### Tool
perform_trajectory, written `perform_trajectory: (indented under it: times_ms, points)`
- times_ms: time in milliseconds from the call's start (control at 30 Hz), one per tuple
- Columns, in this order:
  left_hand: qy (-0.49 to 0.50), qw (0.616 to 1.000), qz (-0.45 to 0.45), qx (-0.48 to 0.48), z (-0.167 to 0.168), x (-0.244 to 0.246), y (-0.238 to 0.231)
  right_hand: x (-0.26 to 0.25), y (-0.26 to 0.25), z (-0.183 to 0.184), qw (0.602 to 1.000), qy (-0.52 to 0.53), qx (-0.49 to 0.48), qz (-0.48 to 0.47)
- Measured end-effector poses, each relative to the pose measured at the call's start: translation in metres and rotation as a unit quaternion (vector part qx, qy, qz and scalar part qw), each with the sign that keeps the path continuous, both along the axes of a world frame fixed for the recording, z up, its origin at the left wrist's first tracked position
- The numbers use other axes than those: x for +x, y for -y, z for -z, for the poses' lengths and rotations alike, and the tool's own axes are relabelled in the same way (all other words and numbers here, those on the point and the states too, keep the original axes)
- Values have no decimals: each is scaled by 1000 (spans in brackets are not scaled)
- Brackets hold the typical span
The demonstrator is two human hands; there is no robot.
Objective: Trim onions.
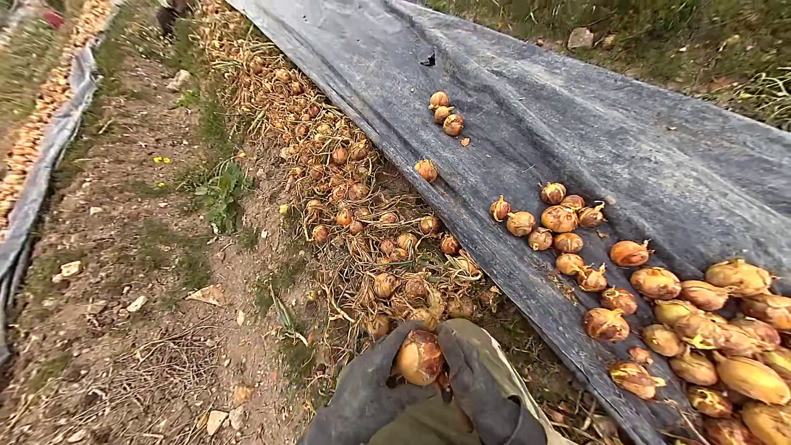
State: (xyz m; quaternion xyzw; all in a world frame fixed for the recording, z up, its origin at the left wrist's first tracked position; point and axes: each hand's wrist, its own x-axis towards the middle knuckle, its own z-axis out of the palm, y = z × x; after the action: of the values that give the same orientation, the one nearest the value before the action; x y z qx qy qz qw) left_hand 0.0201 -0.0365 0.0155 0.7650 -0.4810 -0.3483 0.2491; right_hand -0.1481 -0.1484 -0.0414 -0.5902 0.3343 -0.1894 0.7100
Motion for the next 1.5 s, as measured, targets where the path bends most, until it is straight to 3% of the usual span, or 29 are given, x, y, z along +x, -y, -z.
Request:
perform_trajectory:
  times_ms: [67,133,167,267,333,400,467,533,600,667,733,800,867,933,967,1033,1100,1167,1300,1367,1500]
  points:
    - [-70,995,-5,69,-14,-8,-3,-8,0,4,981,-17,-190,-18]
    - [-197,968,-57,141,-27,-23,1,-13,5,10,913,-25,-406,-2]
    - [-256,951,-96,147,-25,-28,0,-15,9,12,892,-20,-451,12]
    - [-361,906,-191,106,-9,-26,-9,-30,19,18,919,-58,-381,76]
    - [-270,945,-149,109,-15,-22,-2,-45,25,21,939,-197,-281,29]
    - [-91,986,-88,112,-27,-26,12,-55,26,25,920,-306,-215,-118]
    - [56,984,-34,165,-54,-41,35,-55,17,31,921,-292,-183,-184]
    - [121,962,52,241,-60,-52,52,-48,11,27,956,-223,-124,-147]
    - [175,953,118,216,-26,-57,49,-39,10,28,982,-169,-19,-87]
    - [162,944,183,222,-13,-63,58,-39,12,35,982,-165,60,-71]
    - [146,924,218,279,-24,-64,82,-40,27,14,969,-217,47,-112]
    - [181,914,172,320,-16,-48,98,-39,44,-6,962,-220,-108,-120]
    - [215,882,86,409,-7,-17,117,-38,63,27,937,-125,-327,20]
    - [231,864,33,446,14,18,129,-33,101,22,912,-75,-390,99]
    - [252,867,55,426,39,32,128,-33,117,13,910,-87,-391,105]
    - [310,891,150,298,113,45,119,-32,135,6,914,-129,-362,130]
    - [286,904,264,177,173,39,134,-34,135,16,914,-170,-333,157]
    - [266,875,356,190,210,26,163,-41,120,36,916,-198,-306,169]
    - [336,810,404,259,233,8,191,-68,81,68,946,-244,-170,133]
    - [355,801,377,300,227,6,196,-78,63,77,952,-266,-119,99]
    - [345,812,367,296,221,11,190,-89,45,81,942,-302,-148,20]
